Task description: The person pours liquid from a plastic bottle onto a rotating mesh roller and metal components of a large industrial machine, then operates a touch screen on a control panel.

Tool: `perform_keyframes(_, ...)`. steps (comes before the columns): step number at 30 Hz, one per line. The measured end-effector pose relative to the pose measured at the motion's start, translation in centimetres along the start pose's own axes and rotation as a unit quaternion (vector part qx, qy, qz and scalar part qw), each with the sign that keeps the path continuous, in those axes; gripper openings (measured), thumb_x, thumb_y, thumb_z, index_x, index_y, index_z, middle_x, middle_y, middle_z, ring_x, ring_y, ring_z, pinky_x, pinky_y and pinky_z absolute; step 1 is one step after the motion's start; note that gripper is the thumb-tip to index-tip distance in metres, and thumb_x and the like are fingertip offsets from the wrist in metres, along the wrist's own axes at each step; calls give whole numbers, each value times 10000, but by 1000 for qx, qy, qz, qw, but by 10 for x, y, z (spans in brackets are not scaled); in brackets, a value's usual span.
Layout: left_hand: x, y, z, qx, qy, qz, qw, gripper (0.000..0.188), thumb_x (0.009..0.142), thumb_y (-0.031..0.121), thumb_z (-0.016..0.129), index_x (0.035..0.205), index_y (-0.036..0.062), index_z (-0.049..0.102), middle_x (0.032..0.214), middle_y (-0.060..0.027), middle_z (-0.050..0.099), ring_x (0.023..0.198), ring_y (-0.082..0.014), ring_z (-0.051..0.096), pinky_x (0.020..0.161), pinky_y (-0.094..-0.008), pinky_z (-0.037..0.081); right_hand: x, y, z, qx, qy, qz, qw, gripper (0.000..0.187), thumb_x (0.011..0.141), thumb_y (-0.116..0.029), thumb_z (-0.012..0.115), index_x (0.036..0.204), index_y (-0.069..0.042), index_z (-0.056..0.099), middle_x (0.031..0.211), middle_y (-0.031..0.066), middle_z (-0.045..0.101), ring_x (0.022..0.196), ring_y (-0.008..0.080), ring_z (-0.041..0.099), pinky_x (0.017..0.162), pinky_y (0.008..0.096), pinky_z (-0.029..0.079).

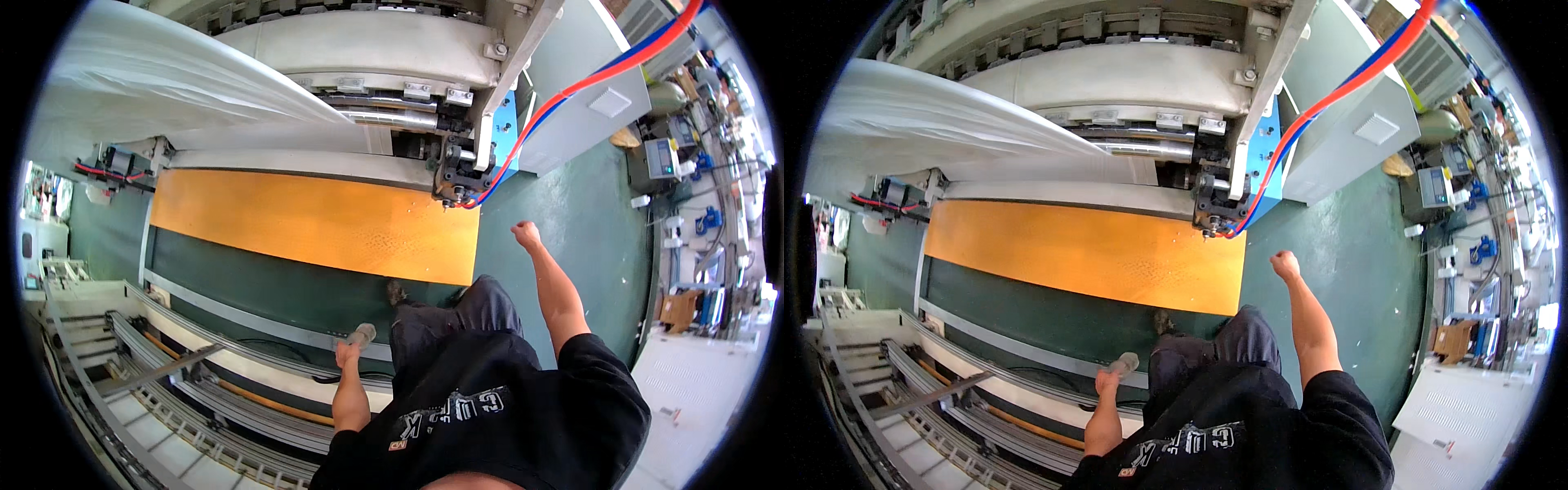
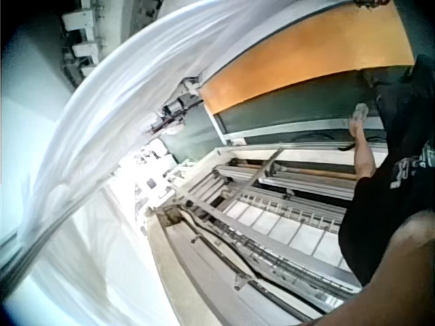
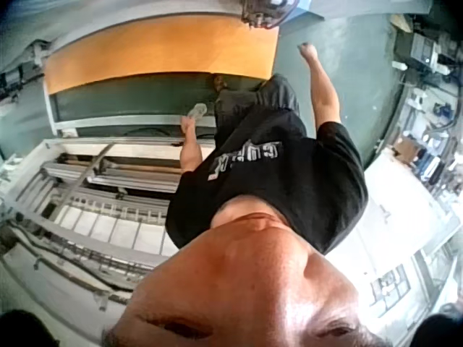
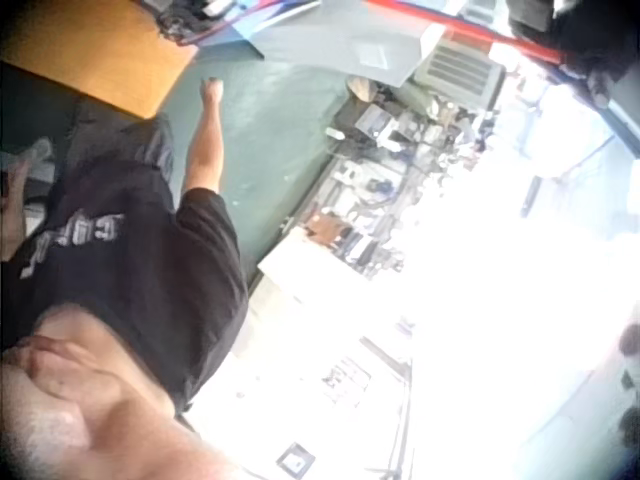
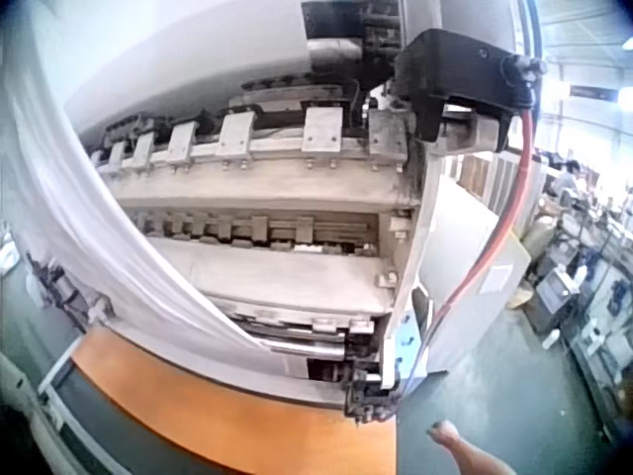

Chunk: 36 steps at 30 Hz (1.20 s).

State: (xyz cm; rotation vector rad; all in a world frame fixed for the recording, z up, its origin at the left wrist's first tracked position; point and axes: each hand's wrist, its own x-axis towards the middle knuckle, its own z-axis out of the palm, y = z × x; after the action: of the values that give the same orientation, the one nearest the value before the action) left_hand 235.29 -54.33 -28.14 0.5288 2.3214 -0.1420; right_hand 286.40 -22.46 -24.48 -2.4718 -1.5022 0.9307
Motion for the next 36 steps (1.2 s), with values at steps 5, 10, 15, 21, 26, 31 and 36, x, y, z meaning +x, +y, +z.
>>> perform_keyframes(5, -43, -24, 83, -32, 84, -85, 992, 501, 652, 354, 682, 1047, 77, 546, 980, -187, 625, 933, -372, 597, 785, -468, 480, 105, -57, -10, -69, -23, -115, 991, 297, 725, -262, 562, 910, -51, 657, 918, 198, 645, 906, 357, 608, 817, 415, 482)
perform_keyframes(10, -88, 28, 180, -145, 95, -171, 970, 419, 668, 328, 682, 961, 67, 534, 896, -197, 622, 850, -395, 600, 730, -496, 480, 275, -49, -42, -429, -6, -348, 833, 339, 783, -219, 531, 1083, -64, 569, 1144, 190, 564, 1022, 359, 558, 882, 435, 445)
perform_keyframes(15, -142, 0, 241, -121, 110, -259, 952, 400, 654, 338, 670, 923, 81, 524, 836, -180, 631, 820, -386, 606, 678, -496, 478, 306, -70, 12, -271, 8, -332, 903, 380, 831, -309, 522, 1121, -63, 528, 1076, 214, 585, 977, 362, 576, 835, 458, 455)
perform_keyframes(21, -169, 37, 325, -128, 35, -292, 947, 446, 682, 370, 648, 999, 90, 507, 871, -180, 644, 834, -377, 616, 706, -475, 487, 368, -82, 3, -163, 34, -337, 927, 379, 835, -352, 514, 1076, -62, 551, 1017, 211, 603, 944, 344, 587, 803, 458, 460)
perform_keyframes(26, -187, 55, 386, -178, 30, -335, 925, 425, 663, 350, 673, 981, 119, 511, 881, -163, 646, 841, -354, 627, 721, -461, 490, 367, -106, 1, -144, 15, -334, 931, 372, 829, -355, 520, 1058, -65, 561, 997, 201, 609, 923, 333, 592, 790, 450, 463)
perform_keyframes(31, -193, 66, 412, -204, 30, -328, 922, 438, 641, 280, 686, 994, 97, 504, 875, -166, 648, 824, -356, 630, 726, -454, 496, 368, -107, -8, -140, 6, -325, 935, 365, 822, -357, 527, 1040, -68, 572, 976, 191, 615, 903, 322, 597, 776, 442, 465)
perform_keyframes(36, -194, 64, 419, -217, 48, -308, 925, 474, 638, 270, 683, 1040, 95, 503, 866, -173, 646, 820, -357, 630, 726, -450, 497, 369, -103, -11, -133, -7, -319, 938, 358, 815, -360, 534, 1022, -71, 582, 955, 181, 621, 883, 311, 601, 763, 435, 467)
